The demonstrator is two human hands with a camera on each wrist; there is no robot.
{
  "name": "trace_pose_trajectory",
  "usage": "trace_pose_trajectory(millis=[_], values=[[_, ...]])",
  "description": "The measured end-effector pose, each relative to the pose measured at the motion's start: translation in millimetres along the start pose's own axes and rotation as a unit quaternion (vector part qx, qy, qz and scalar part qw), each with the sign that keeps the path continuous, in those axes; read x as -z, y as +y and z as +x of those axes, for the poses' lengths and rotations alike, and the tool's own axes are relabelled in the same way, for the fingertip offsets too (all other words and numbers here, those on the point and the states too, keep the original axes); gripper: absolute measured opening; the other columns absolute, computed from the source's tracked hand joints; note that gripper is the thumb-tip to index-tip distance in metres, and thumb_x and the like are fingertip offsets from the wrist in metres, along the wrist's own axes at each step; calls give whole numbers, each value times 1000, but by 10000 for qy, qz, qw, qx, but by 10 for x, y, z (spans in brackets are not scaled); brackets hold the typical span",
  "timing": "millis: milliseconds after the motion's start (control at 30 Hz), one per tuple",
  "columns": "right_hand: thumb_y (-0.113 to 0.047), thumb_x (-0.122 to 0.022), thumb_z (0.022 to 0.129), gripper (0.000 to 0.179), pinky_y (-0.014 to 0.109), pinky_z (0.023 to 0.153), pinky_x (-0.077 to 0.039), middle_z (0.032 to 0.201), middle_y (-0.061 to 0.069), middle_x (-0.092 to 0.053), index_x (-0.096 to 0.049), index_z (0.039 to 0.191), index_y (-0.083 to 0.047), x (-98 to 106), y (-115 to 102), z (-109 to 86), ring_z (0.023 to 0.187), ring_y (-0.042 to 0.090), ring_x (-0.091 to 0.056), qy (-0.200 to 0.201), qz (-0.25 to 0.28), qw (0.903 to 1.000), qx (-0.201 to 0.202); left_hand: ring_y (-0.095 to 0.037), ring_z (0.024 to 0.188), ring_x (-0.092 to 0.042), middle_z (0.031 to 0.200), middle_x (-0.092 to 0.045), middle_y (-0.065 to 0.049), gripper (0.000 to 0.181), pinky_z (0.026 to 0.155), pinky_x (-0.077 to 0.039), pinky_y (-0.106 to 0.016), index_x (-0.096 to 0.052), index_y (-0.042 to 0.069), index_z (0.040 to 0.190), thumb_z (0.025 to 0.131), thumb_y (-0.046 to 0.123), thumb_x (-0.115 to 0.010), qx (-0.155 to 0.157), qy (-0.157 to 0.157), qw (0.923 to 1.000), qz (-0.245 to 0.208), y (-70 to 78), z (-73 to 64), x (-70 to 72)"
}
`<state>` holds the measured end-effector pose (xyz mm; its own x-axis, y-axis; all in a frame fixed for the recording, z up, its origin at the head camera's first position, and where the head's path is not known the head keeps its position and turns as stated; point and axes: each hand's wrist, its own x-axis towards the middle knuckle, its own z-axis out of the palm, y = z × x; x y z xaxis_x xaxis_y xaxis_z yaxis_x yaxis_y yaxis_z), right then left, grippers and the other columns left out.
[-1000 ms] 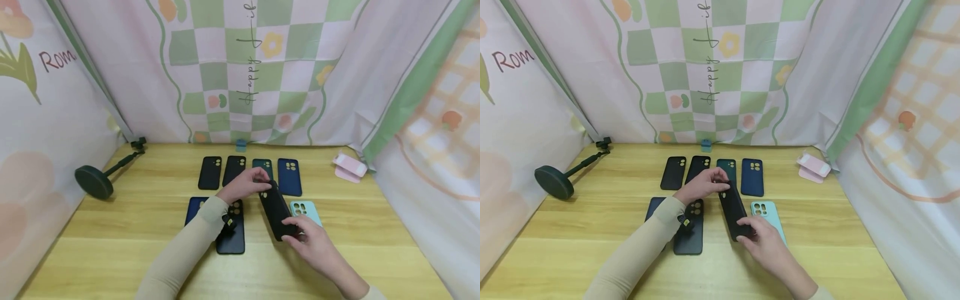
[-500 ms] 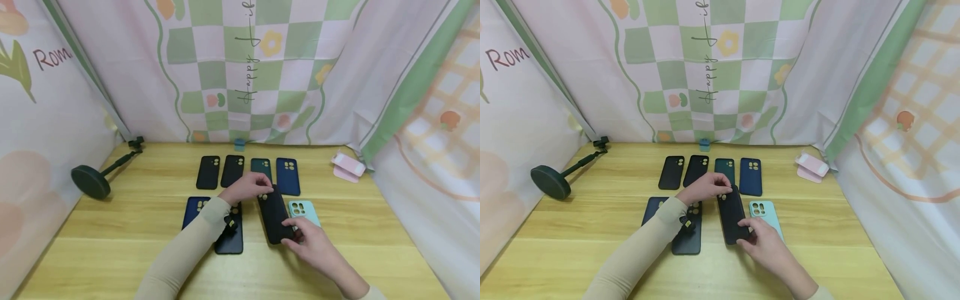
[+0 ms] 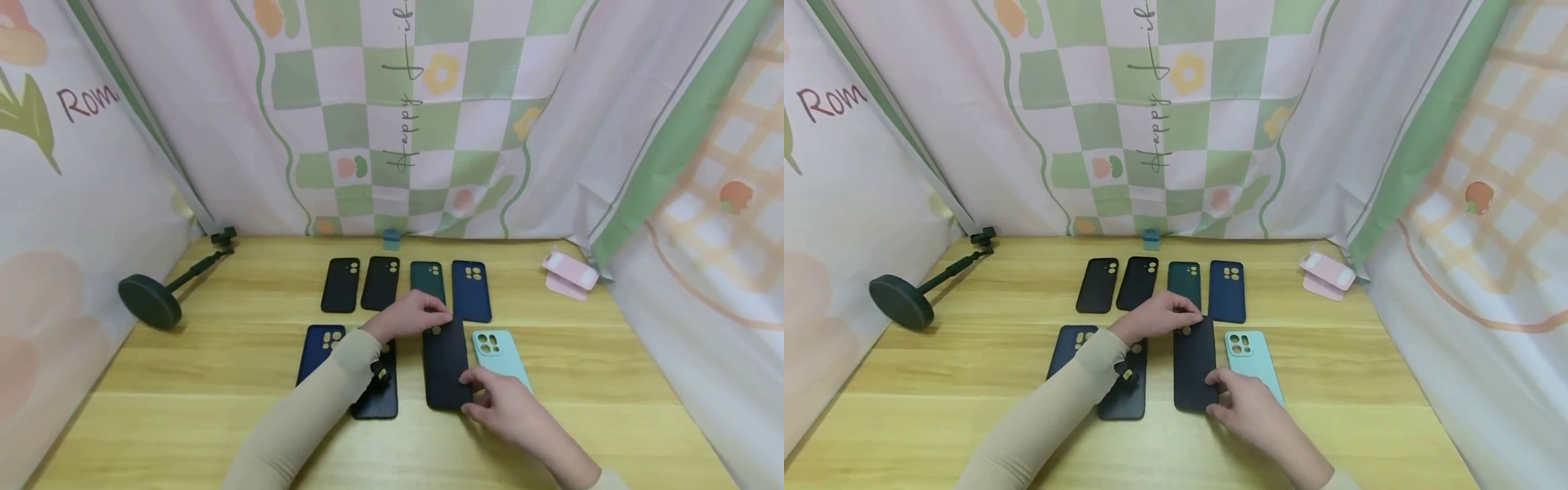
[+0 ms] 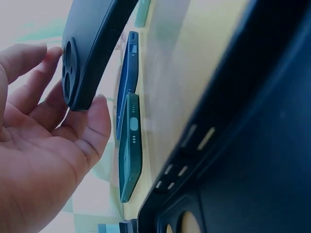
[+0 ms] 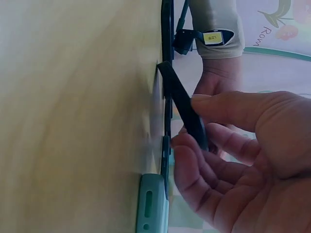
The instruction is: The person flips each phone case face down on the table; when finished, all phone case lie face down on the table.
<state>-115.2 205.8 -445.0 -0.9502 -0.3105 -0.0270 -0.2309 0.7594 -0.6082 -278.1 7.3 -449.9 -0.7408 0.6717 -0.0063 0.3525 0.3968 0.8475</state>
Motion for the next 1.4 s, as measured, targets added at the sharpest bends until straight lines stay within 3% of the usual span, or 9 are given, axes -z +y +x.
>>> trace_pose_trajectory(millis=[133, 300, 533, 700, 800, 1000, 1167, 1400], values=[[-11, -82, 78, 34, 29, 68, -54, 100, 4, -70, -65, 107, -13, 5, -17, -7, 81, 13, -66, -223, -12, 9995, -219, -12, 72, -59, 84, -68, 8, 26, 64, -48, -27, -76, 18, 106, 98, 37, -61, 23, -3, 9999, 142, -3, 10, -47], [-18, -83, 77, 36, 36, 73, -53, 94, -1, -70, -66, 108, -13, 33, -13, -29, 86, 16, -66, -338, -291, 9990, -78, -7, 78, -61, 90, -69, 7, 30, 68, -49, -25, -74, 14, 111, 99, 36, -59, -72, -62, 9992, 397, 6, 17, -90], [-23, -83, 78, 36, 31, 71, -53, 94, -2, -69, -66, 108, -12, 54, -22, -18, 86, 16, -66, -437, -302, 9985, 112, -8, 79, -60, 94, -68, 7, 30, 70, -49, -26, -71, 13, 115, 100, 35, -57, -75, -217, 9987, 452, -8, 17, -94], [-23, -81, 80, 33, 25, 61, -50, 93, -1, -68, -66, 107, -11, 46, -122, -5, 74, 9, -64, -461, -89, 9988, 138, -8, 82, -59, 97, -65, 12, 30, 71, -48, -26, -70, 14, 116, 101, 35, -56, -115, -296, 9985, 454, 13, -39, -49], [-23, -80, 82, 29, 24, 57, -48, 91, -4, -66, -66, 106, -12, 46, -213, 4, 68, 3, -58, -420, -44, 9989, 190, -8, 82, -59, 99, -65, 13, 29, 71, -48, -26, -69, 14, 117, 101, 34, -55, -153, -305, 9982, 490, 22, -85, 4], [-21, -79, 84, 25, 25, 58, -47, 86, -8, -64, -67, 104, -14, 4, -323, 85, 69, 4, -56, -448, -190, 9971, 588, -7, 85, -59, 103, -66, 13, 33, 73, -49, -27, -69, 12, 118, 101, 36, -55, -203, -167, 9979, 596, -51, -186, 148], [-23, -77, 85, 22, 26, 63, -49, 85, -12, -62, -68, 104, -16, -95, -426, 194, 73, 4, -57, -793, -150, 9923, 936, -8, 88, -59, 104, -66, 9, 29, 77, -49, -28, -70, 13, 116, 101, 34, -55, -209, -64, 9958, 886, -151, -355, 362], [-21, -77, 84, 21, 25, 65, -49, 86, -11, -64, -69, 102, -14, -275, -655, 310, 73, 2, -57, -1128, -122, 9821, 1507, -6, 88, -61, 102, -66, 10, 25, 80, -50, -29, -70, 14, 114, 98, 31, -61, 249, 310, 9927, 1139, -365, -620, 660]])
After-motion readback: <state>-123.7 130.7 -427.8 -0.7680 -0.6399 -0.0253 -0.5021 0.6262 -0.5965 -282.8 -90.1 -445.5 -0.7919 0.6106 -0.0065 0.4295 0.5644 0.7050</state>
